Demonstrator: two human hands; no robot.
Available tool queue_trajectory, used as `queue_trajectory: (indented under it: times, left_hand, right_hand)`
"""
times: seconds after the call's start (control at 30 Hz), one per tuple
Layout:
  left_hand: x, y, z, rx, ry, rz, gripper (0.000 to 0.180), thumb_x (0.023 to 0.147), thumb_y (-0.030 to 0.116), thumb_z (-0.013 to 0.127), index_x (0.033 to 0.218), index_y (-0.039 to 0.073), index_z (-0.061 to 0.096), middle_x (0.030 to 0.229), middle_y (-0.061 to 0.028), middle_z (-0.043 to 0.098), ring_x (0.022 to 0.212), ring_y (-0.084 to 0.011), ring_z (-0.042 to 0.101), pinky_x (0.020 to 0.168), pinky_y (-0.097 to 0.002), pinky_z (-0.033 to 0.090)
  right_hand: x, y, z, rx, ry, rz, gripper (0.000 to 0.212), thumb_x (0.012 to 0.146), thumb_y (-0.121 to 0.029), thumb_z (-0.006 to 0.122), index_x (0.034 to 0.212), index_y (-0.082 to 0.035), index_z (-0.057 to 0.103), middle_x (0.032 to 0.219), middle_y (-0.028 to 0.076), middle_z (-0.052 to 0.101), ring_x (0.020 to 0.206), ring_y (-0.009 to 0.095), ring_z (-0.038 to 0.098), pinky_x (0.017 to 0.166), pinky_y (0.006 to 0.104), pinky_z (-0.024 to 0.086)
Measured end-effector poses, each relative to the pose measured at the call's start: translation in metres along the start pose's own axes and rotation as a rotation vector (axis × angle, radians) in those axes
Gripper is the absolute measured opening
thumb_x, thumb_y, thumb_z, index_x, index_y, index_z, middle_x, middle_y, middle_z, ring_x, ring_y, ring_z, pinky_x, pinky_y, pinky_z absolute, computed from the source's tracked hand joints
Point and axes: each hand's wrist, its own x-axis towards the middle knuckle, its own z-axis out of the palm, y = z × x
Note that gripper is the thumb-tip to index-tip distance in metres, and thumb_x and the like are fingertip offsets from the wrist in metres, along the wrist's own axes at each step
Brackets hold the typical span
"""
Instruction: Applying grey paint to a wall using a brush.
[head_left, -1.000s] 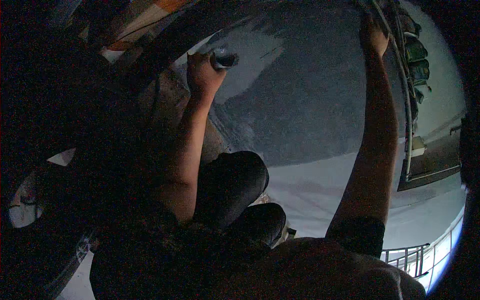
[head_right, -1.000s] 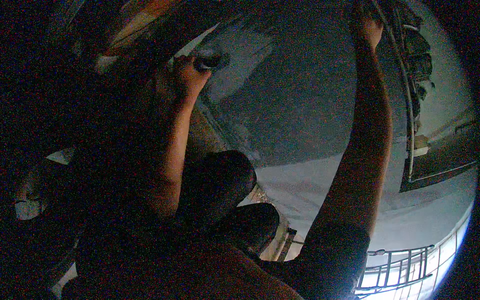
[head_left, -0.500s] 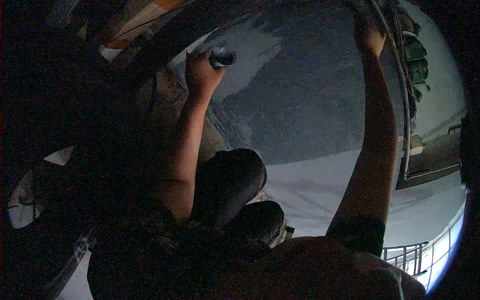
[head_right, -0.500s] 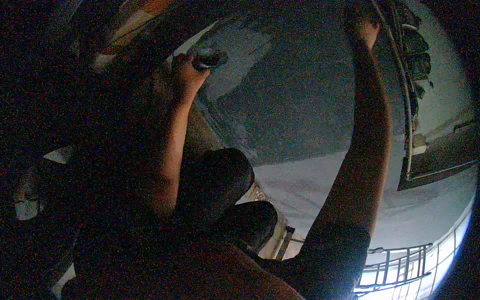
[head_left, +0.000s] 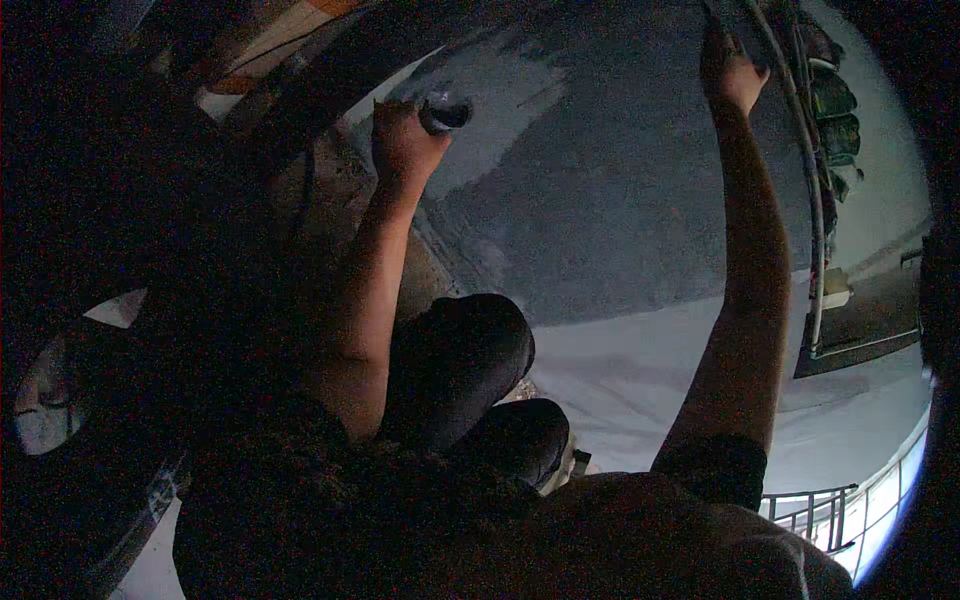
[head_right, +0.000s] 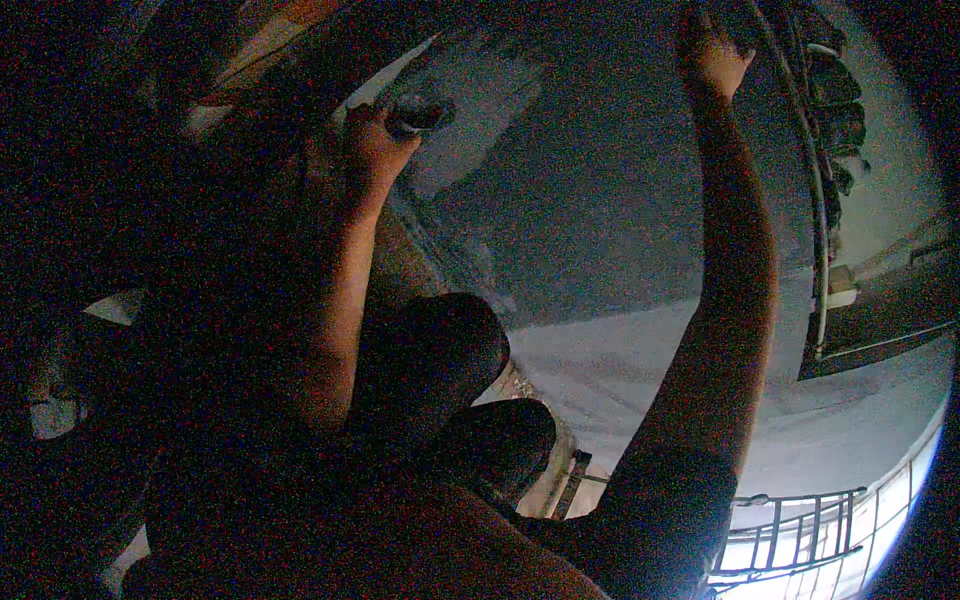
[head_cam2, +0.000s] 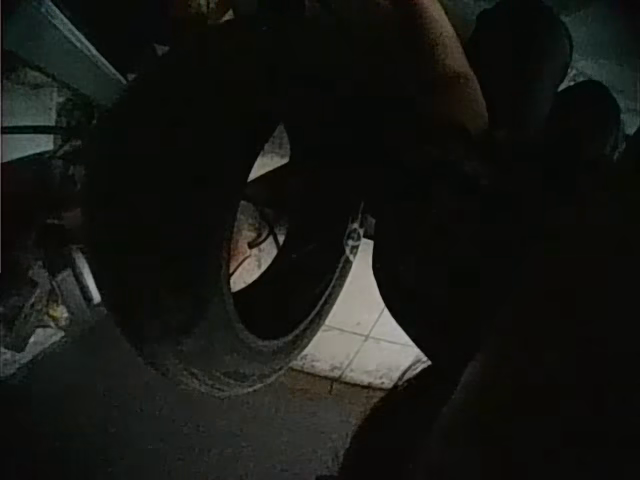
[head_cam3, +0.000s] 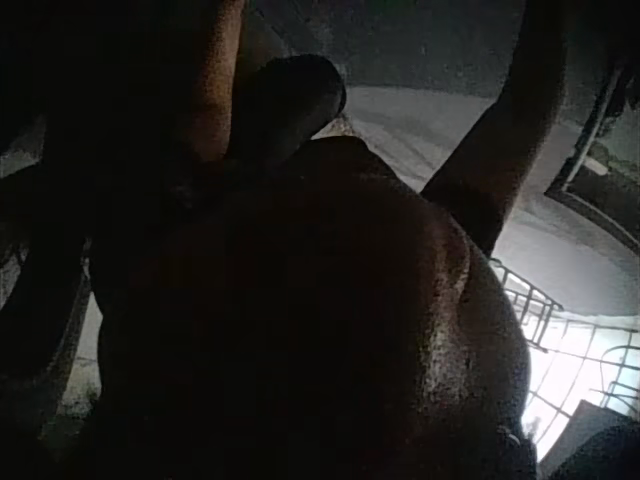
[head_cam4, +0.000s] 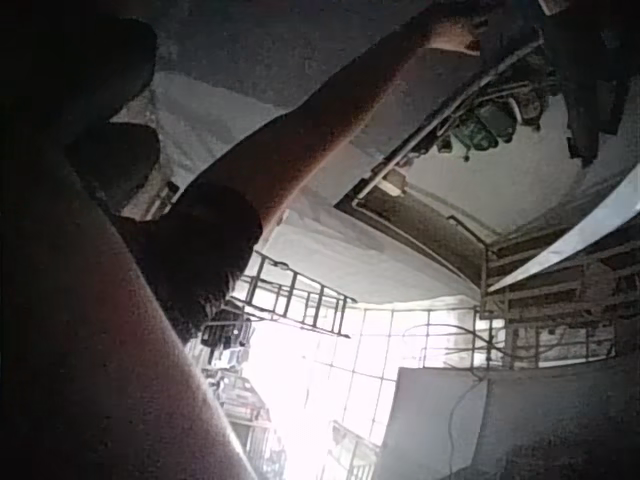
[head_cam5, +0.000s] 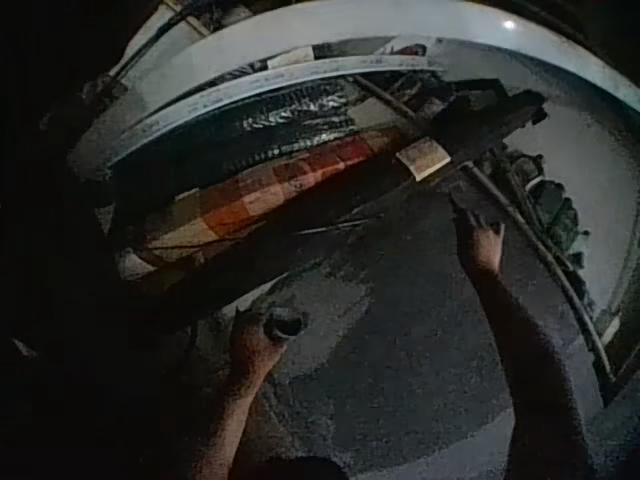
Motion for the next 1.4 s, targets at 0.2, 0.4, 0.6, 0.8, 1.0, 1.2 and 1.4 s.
queue_trajectory:
  times: [0.2,0.4,0.6,0.8,1.0,1.2,1.4]
  left_hand:
    - [0.001,-0.001,0.0,0.024,-0.031,-0.013,0.036,0.059,0.024,0.079,0.081,0.0,0.064,0.085,-0.02,0.061,0.087,-0.0387,0.059,0.096,-0.0498,0.04]
    - [-0.001,0.0,-0.007,0.08,-0.116,-0.083,0.038,0.057,0.024,0.08,0.082,0.0,0.065,0.086,-0.0193,0.062,0.088,-0.037,0.059,0.095,-0.0476,0.041]
    - [0.001,0.009,-0.007,0.077,-0.105,-0.073,0.044,0.056,0.026,0.082,0.086,-0.001,0.066,0.088,-0.0189,0.062,0.093,-0.0371,0.058,0.098,-0.0478,0.04]
    - [-0.002,0.001,0.009,0.072,-0.151,-0.116,0.047,0.056,0.029,0.084,0.089,0.0,0.066,0.096,-0.0195,0.061,0.096,-0.0373,0.056,0.095,-0.049,0.041]
    - [-0.004,-0.009,0.004,0.103,-0.178,-0.113,0.053,0.055,0.032,0.086,0.093,0.001,0.066,0.1,-0.0191,0.06,0.098,-0.037,0.056,0.09,-0.0483,0.045]
    - [-0.004,-0.001,0.006,0.135,-0.162,-0.113,0.055,0.054,0.032,0.085,0.093,0.0,0.065,0.097,-0.0199,0.061,0.093,-0.0374,0.059,0.083,-0.0455,0.049]
    - [-0.009,-0.01,0.014,0.073,-0.215,-0.156,0.071,0.053,0.038,0.084,0.107,-0.001,0.06,0.102,-0.0216,0.061,0.094,-0.0381,0.061,0.083,-0.0435,0.05]
  right_hand:
    - [-0.013,-0.024,0.038,-0.17,-0.161,-0.073,0.043,0.095,-0.035,0.04,0.133,-0.017,0.047,0.111,0.01,0.064,0.104,0.034,0.058,0.103,0.0622,0.024]
    - [-0.036,-0.101,0.018,-0.152,-0.43,-0.178,0.04,0.092,-0.026,0.048,0.131,-0.02,0.048,0.121,0.006,0.059,0.107,0.036,0.056,0.099,0.0579,0.031]
    - [-0.042,-0.079,0.03,-0.206,-0.5,-0.212,0.039,0.091,-0.024,0.049,0.13,-0.023,0.049,0.121,0.002,0.06,0.105,0.025,0.06,0.098,0.0602,0.03]
    - [-0.039,-0.053,0.04,-0.129,0.018,-0.001,0.04,0.09,-0.028,0.051,0.13,-0.032,0.048,0.111,0.0,0.064,0.096,0.023,0.063,0.096,0.0605,0.03]
    - [-0.065,-0.122,0.037,-0.036,-0.303,-0.187,0.037,0.092,-0.028,0.047,0.129,-0.024,0.05,0.111,0.003,0.064,0.094,0.025,0.063,0.097,0.056,0.032]
    - [-0.091,-0.159,0.013,-0.004,-0.481,-0.272,0.036,0.092,-0.027,0.045,0.127,-0.021,0.052,0.112,0.006,0.064,0.092,0.026,0.064,0.102,0.0572,0.026]
    - [-0.077,-0.152,-0.004,0.091,-0.157,-0.007,0.043,0.089,-0.03,0.051,0.13,-0.019,0.048,0.118,0.005,0.061,0.099,0.027,0.063,0.102,0.0636,0.023]
